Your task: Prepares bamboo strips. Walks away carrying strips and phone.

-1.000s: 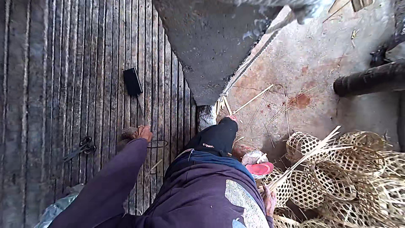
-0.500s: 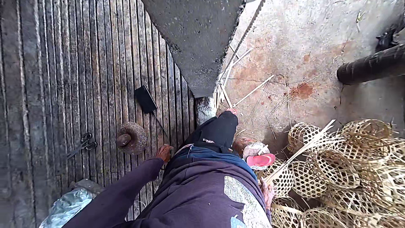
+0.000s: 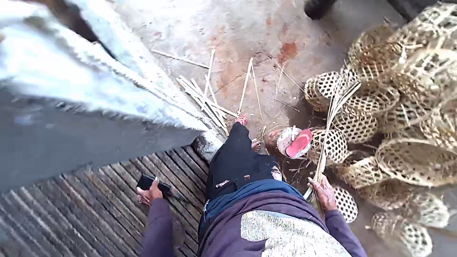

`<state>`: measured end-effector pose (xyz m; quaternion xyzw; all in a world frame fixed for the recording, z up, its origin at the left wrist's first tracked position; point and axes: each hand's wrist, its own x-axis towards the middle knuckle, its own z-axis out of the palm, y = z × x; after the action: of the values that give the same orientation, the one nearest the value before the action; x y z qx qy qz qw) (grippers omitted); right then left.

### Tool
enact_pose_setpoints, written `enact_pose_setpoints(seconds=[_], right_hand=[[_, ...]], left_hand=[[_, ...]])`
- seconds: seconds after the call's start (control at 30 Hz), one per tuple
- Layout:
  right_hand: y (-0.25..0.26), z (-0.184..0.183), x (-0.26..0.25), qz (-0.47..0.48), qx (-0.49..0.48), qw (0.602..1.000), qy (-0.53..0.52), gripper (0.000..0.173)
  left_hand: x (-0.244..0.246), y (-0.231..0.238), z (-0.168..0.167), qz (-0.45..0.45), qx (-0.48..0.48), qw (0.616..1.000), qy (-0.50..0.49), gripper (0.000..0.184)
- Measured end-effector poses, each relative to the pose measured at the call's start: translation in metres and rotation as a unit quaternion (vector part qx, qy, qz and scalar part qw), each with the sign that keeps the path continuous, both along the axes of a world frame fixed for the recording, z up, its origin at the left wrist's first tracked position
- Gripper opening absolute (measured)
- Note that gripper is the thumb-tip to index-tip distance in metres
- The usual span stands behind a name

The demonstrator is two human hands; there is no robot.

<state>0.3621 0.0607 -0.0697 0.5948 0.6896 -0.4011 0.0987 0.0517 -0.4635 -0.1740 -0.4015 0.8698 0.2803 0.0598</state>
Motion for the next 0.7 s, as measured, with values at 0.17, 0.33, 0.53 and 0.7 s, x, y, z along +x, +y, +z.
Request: enact_pose_setpoints(seconds=[0.17, 0.33, 0.53, 0.7], right_hand=[[-0.026, -0.001, 0.007, -0.038, -0.008, 0.999, -0.031, 0.056], [-0.030, -0.001, 0.004, -0.036, -0.012, 0.998, -0.043, 0.054], [-0.015, 0.010, -0.005, -0.026, -0.024, 0.998, -0.053, 0.058], [-0.013, 0.002, -0.009, -0.043, -0.037, 0.998, -0.041, 0.055]], left_hand=[[-0.005, 0.006, -0.032, -0.026, -0.075, 0.995, -0.056, 0.101], [-0.014, -0.008, -0.028, -0.035, -0.076, 0.995, -0.060, 0.111], [-0.011, -0.020, -0.017, -0.103, -0.066, 0.988, -0.091, 0.109], [0.011, -0.030, 0.025, -0.117, 0.142, 0.978, -0.101, 0.092]])
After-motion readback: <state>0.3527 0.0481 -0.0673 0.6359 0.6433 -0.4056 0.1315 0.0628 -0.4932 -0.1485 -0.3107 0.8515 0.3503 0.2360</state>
